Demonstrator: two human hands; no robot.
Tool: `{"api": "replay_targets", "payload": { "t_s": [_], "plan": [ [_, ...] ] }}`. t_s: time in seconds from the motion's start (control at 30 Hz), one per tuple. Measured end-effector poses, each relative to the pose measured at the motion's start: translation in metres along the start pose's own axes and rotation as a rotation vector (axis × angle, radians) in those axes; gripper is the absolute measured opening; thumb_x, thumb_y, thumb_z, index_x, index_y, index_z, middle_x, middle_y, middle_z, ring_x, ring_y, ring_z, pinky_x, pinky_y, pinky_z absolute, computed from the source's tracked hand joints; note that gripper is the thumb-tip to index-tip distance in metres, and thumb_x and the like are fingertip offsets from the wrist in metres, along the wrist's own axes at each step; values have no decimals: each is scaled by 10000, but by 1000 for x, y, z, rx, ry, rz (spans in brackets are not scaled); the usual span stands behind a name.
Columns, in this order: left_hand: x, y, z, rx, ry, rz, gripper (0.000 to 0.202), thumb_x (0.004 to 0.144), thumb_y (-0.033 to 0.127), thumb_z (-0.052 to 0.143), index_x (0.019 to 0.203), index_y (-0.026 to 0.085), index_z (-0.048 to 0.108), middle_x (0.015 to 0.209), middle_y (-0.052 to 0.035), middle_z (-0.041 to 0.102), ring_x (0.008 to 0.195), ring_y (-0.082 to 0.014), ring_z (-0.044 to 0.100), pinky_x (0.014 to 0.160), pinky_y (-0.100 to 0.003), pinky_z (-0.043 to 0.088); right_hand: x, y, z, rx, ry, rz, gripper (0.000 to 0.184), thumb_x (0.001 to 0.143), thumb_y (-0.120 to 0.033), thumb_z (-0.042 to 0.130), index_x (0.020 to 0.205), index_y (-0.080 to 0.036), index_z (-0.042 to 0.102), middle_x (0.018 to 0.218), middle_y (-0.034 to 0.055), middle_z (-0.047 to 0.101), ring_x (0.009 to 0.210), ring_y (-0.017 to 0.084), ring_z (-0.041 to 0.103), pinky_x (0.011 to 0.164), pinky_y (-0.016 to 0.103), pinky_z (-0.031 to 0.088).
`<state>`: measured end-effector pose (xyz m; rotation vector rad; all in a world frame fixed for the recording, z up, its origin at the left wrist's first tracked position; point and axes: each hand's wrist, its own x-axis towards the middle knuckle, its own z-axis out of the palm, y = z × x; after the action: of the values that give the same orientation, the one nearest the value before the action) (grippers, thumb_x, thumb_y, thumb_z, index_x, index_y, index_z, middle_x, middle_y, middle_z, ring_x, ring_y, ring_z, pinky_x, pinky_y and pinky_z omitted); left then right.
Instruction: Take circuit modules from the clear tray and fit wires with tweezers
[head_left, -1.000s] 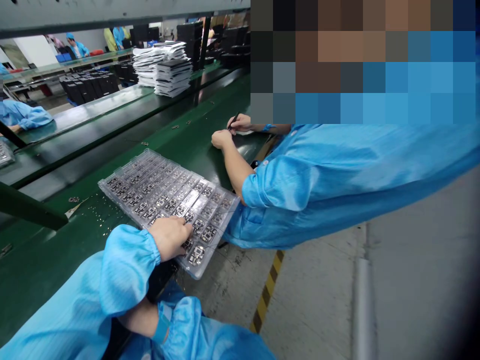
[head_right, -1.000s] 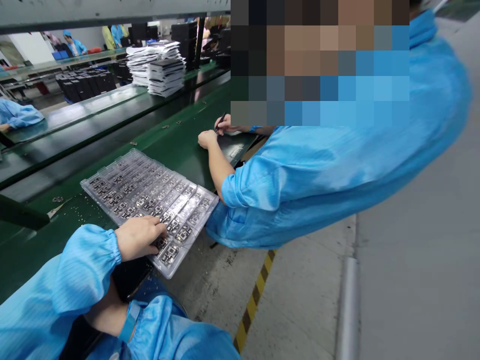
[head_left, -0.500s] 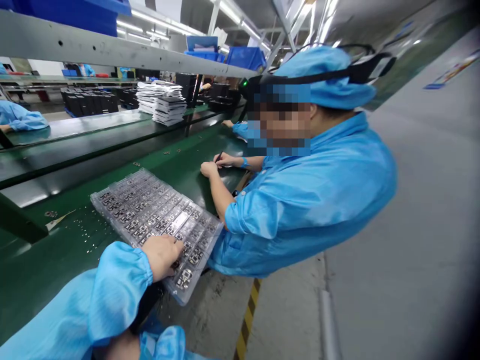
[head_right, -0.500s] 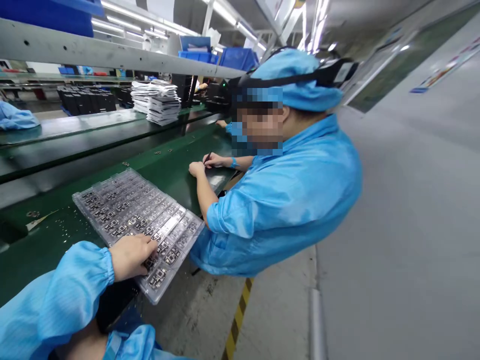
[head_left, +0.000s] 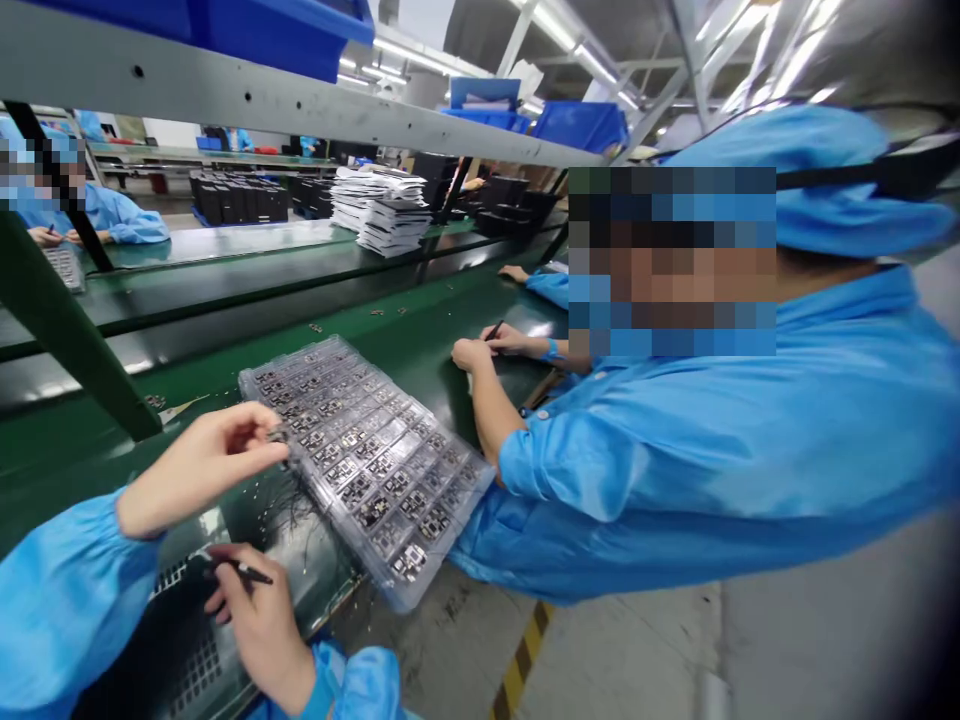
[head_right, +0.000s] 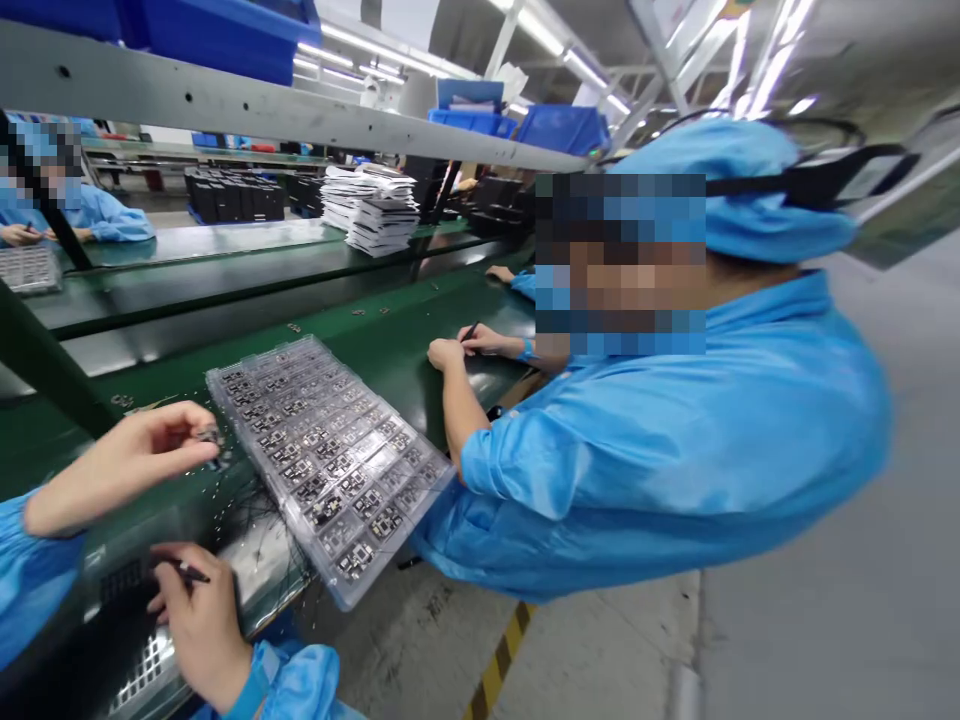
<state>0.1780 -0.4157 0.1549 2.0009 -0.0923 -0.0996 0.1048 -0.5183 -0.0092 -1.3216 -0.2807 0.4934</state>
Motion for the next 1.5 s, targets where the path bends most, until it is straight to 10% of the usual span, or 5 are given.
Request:
{"api": "replay_targets", "payload": {
  "t_s": [0.17, 0.4, 1.03, 1.5],
  "plan": [
    [-64, -63, -24, -38, 168, -250, 369, 710, 506, 660, 836, 176, 552, 692, 20, 508, 628, -126, 465, 568, -213, 382, 6, 7, -7, 150, 59, 49, 512, 857, -644, 429, 1139, -231, 541, 796, 47, 683, 596, 117, 639, 494, 197, 489],
    [-124, -129, 8, -85, 173, -378, 332, 777, 483, 586, 865, 166, 543, 671, 33, 481, 625, -123, 464, 591, -223, 397, 8, -12, 2, 76, -76, 76, 406, 725, -332, 708, 1058, -188, 526, 892, 42, 668, 781, 144, 650, 760, 274, 531],
    [-138, -128, 23, 74, 313, -256, 146, 801, 295, 634, 846, 162, 671, 730, 14, 554, 575, -76, 464, 570, -188, 402, 2, 7, 1, -281, -117, 34, 296, 737, -395, 683, 843, -171, 521, 771, 25, 621, 672, 131, 614, 615, 208, 493],
    [-137, -138, 21, -212, 365, -453, 197, 769, 294, 634, 837, 131, 720, 738, -34, 704, 636, -126, 586, 626, -220, 475, 0, 4, 2, -259, -40, 35, 280, 761, -365, 668, 857, -176, 483, 781, 39, 644, 657, 144, 623, 612, 243, 513]
  ]
}}
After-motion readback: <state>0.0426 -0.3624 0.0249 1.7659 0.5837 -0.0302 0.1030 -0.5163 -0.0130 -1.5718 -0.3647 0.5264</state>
